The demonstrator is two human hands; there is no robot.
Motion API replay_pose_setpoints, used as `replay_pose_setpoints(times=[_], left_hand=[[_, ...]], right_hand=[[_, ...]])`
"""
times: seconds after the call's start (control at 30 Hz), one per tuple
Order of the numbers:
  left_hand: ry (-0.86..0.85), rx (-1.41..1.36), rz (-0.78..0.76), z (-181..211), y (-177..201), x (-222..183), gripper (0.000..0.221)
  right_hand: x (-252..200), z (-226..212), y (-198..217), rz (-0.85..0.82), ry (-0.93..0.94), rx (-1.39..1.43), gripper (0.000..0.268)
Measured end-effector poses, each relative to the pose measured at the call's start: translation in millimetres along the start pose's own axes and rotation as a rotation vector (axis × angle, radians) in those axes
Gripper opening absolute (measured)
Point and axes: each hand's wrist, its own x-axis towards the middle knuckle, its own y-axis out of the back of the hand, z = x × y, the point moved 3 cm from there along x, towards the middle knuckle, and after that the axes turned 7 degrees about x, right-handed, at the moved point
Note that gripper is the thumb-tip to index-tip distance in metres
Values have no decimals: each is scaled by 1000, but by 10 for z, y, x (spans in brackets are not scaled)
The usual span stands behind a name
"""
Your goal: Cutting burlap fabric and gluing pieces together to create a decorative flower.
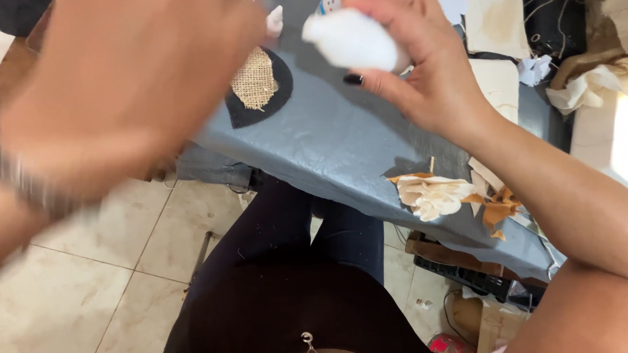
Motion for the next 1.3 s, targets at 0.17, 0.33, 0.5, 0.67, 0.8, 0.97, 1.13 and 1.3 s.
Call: replay_pose_setpoints(times=[0.17,0.33,0.5,0.67,0.8,0.97,1.13,1.3], left_hand=[[156,-60,168,734,133,-358,71],[233,-218,71,927,-2,-481,65],[262,-244,113,936,-48,-471,64],[254,-217,79,965,-69,-480,70],[290,-247,114,948,-67,-485,75],[302,-244,129,945,-87,-464,79],[300,-242,131,995,-98,-503,77],[294,-235,124,998,-88,-500,80]], right_hand=[[241,-114,-105,-99,48,-190,53],[444,-381,-176,-298,245,-295,33],[765,-620,-222,-466,246,-441,52],[842,-129,-390,-398,-138,-409,54],[757,-144,-480,-255,93,59,41],[684,-82,-472,-91,121,30,36],[576,-224,-514,-57,153,-111,44],[598,-104,-529,-23,125,-116,38]])
